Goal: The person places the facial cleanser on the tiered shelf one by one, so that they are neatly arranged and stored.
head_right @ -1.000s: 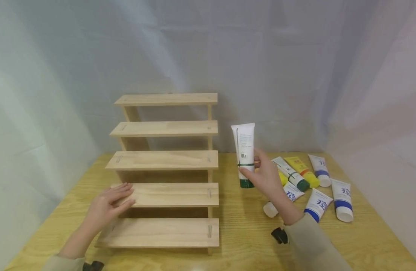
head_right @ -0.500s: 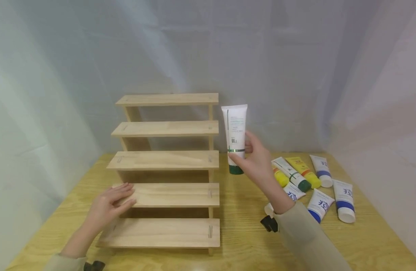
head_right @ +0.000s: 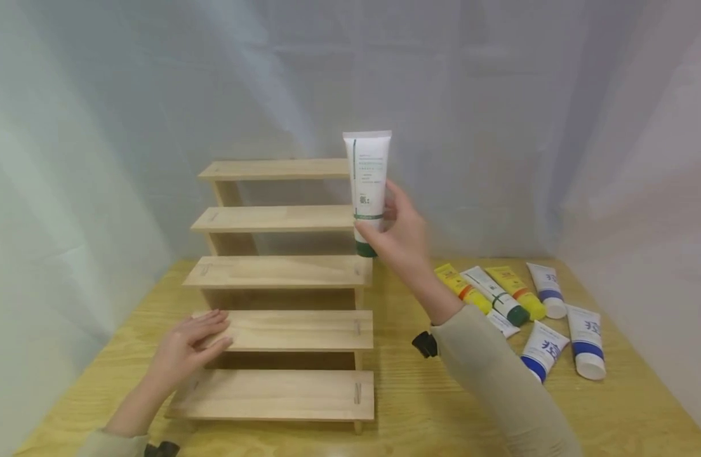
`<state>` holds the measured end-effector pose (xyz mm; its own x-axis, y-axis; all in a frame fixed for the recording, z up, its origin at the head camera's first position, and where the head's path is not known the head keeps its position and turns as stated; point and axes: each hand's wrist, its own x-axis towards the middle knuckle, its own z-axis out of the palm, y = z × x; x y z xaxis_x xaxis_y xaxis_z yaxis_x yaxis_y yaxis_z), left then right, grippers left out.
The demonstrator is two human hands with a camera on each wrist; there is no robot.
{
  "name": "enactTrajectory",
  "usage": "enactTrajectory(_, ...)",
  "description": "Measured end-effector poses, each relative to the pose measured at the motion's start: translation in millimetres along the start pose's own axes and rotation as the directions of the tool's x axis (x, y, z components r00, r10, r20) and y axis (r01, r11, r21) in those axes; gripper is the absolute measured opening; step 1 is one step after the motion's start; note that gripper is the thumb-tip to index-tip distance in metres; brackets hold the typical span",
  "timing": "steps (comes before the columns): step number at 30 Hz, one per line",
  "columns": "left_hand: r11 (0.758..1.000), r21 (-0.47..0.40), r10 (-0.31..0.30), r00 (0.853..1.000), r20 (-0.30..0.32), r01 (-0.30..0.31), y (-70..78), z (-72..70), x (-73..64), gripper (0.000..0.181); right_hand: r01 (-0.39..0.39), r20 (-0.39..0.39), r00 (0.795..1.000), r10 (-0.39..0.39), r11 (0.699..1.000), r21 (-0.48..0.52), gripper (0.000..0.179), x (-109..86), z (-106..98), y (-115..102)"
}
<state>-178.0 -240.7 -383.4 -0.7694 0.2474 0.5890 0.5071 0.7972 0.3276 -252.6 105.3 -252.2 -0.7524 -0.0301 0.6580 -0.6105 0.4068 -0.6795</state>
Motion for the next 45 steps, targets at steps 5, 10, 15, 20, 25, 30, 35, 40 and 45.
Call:
enactTrajectory(5,1.000,0.005,0.010,1.000,-0.009,-0.010,0.0,0.6,-0.6,0.033,0.081,-0.051,0.996,-0.079,0.996,0.039,0.066,17.5,16,-8)
enactTrajectory(10,1.000,0.008,0.014,1.000,-0.007,-0.014,1.6,-0.4,-1.8,0.033,0.100,-0.089,0.992,-0.093,0.992,0.077,0.066,34.2,33,-13)
enactTrajectory(15,1.000,0.011,0.028,1.000,-0.013,-0.028,2.3,-0.3,-3.7,0.033,0.124,-0.119,0.986,-0.113,0.988,0.088,0.066,50.3,47,-20)
enactTrajectory(20,1.000,0.002,0.026,1.000,-0.013,-0.026,3.4,-0.4,-3.8,0.033,0.176,-0.147,0.976,-0.163,0.981,0.078,0.066,68.0,61,-23)
enactTrajectory(25,1.000,0.005,0.010,1.000,-0.004,-0.010,3.9,0.3,-4.5,0.033,0.190,-0.155,0.972,-0.176,0.978,0.083,0.065,81.9,75,-20)
enactTrajectory(30,1.000,0.011,0.007,1.000,-0.006,-0.007,4.7,1.1,-6.5,0.032,0.174,-0.156,0.975,-0.158,0.981,0.091,0.064,91.7,86,-14)
enactTrajectory(35,1.000,0.014,0.027,0.999,-0.019,-0.027,6.5,2.0,-6.1,0.033,0.148,-0.159,0.978,-0.138,0.987,0.057,0.064,99.2,92,-11)
enactTrajectory(40,1.000,0.004,0.021,1.000,-0.010,-0.021,6.5,3.2,-5.2,0.033,0.129,-0.152,0.981,-0.123,0.991,0.030,0.064,105.2,94,-10)
enactTrajectory(45,1.000,0.000,0.014,1.000,-0.008,-0.014,6.4,3.9,-5.0,0.033,0.120,-0.128,0.985,-0.116,0.992,0.024,0.064,110.1,98,-8)
